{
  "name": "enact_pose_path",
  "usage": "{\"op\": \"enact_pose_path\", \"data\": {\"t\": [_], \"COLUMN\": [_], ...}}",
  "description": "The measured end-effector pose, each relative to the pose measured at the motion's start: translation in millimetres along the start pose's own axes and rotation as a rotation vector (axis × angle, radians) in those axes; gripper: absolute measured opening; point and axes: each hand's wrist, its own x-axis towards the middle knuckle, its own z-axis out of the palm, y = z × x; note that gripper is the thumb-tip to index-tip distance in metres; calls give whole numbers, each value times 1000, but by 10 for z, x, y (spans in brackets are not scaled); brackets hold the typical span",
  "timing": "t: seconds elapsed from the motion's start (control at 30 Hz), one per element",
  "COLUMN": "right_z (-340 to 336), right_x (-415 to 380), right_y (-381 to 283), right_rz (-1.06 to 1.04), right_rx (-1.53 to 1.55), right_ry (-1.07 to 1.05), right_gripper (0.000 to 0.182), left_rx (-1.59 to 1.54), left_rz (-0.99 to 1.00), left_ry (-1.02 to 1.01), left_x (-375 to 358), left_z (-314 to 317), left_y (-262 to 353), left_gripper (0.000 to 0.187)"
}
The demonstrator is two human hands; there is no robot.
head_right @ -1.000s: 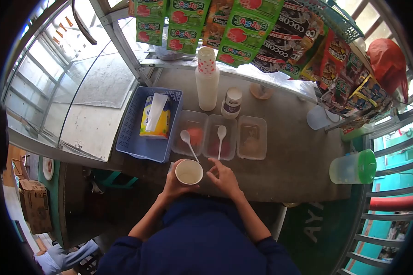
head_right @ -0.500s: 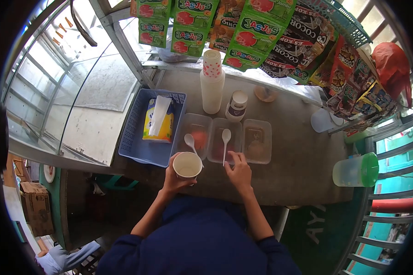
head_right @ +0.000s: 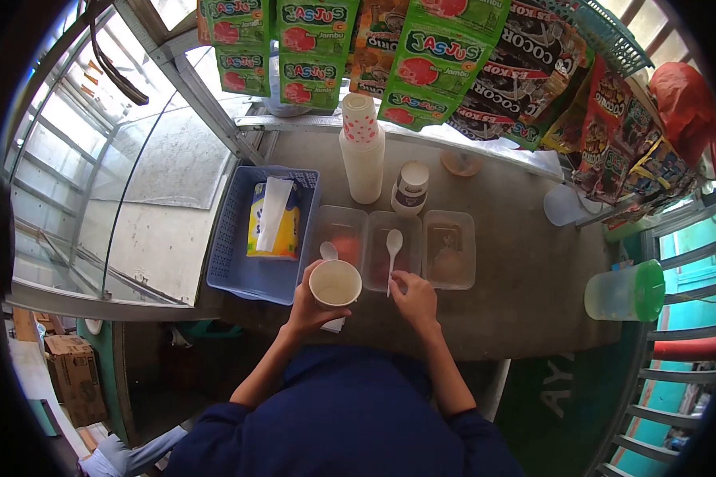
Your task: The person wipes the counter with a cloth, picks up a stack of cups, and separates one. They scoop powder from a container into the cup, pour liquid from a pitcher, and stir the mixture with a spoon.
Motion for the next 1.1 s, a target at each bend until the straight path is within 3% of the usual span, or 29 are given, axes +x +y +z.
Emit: {"op": "enact_pose_path", "data": {"t": [0.33,0.53,0.6,0.7,0.73,0.8,0.9,1.1], "right_z": [24,-136,-171,-226,-228,-236,-260,-332], "right_x": [-23,-35,-47,-64,-64,-52,-50,-131], "right_y": [9,-115,-111,-19,-3,30,126,190], "right_rz": [-145,-72,-126,-101,-100,57,18,46], "right_rx": [-138,179,276,349,345,814,877,654], "right_ry": [-32,136,326,405,405,396,359,378], "right_gripper": [20,13,11,10,10,8,13,26], "left_rx": [-31,-27,-25,-14,-42,-75,-65,51], "left_rz": [-6,1,2,26,15,5,-18,-44], "left_ry": [31,52,55,62,66,70,54,44], "left_x": [-30,-46,-52,-49,-52,-57,-67,-58], "left_z": [-20,-19,-11,2,12,28,18,3], "left_y": [-64,-93,-84,-67,-78,-84,-78,-44], "left_gripper": [91,91,91,91,90,90,90,89]}}
